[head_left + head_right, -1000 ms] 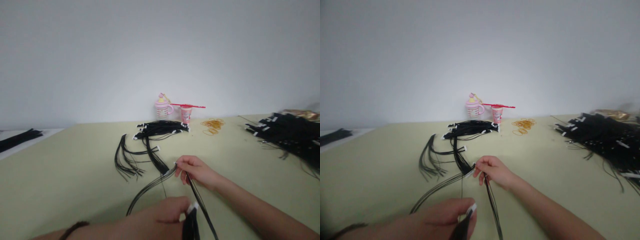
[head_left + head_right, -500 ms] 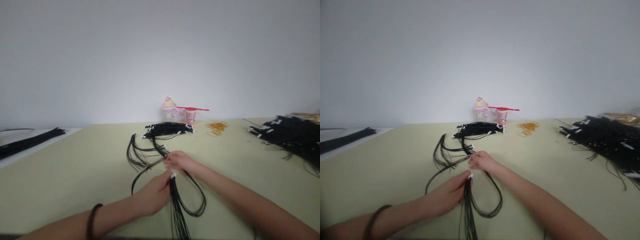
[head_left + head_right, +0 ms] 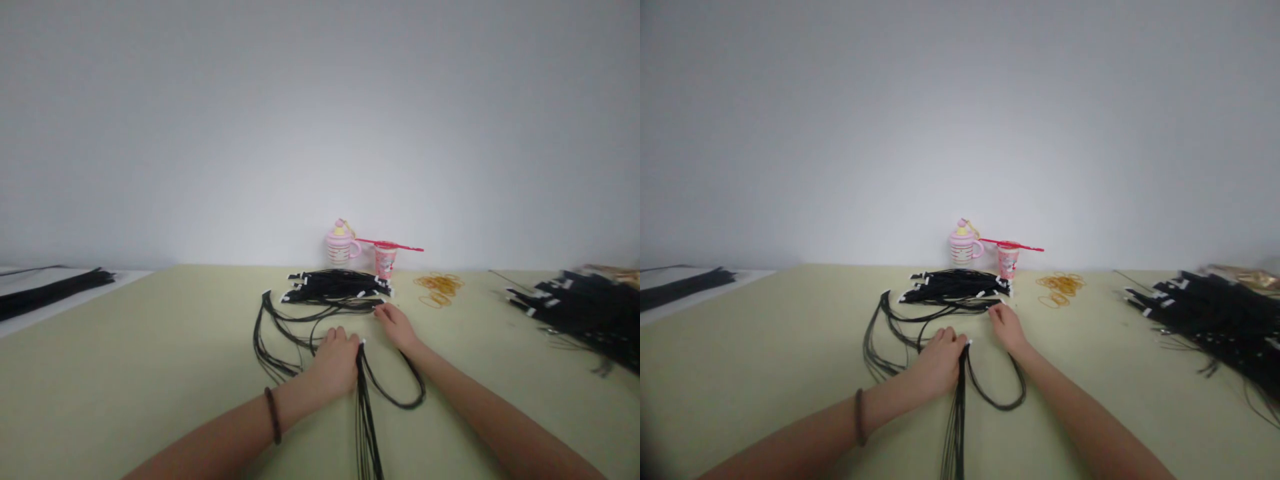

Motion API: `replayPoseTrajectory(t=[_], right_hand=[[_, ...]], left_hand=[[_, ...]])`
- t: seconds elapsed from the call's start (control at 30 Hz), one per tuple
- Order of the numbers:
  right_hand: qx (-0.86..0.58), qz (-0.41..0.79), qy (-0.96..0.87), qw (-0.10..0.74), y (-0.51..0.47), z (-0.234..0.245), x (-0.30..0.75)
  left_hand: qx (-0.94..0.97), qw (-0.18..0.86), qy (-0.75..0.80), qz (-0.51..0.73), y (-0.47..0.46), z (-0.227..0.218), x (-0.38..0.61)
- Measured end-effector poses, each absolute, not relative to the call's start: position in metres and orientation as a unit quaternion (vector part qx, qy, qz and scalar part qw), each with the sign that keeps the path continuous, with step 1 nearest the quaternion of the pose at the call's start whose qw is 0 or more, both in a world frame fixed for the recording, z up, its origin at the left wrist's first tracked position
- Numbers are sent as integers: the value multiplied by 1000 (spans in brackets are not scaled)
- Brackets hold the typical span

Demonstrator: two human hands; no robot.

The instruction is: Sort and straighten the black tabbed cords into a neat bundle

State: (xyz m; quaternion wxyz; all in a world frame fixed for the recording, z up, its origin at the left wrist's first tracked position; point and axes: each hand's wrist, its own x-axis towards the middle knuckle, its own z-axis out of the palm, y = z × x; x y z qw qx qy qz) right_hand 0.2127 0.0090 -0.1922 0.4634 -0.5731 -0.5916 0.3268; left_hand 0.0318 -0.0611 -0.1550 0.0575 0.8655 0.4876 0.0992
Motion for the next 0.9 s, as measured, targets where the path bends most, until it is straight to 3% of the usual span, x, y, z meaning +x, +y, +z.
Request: replayPoseTrajectory(t=[0.2,0.4,0.63,0.9], right_hand=[[-527,457,-530,481,17,-196,182],[-479,552,-431,530,55,-203,127],[-408,538,-410,613,57,-209,129],[-437,486,-514,555,62,-210,136]], left_hand=[[818,-3,568,88,-26,-155,8],[843,25,537,37,2,-165,-15],[848,53,527,19,-4,-161,-15],[874,102,472,48,-21,-144,-84]])
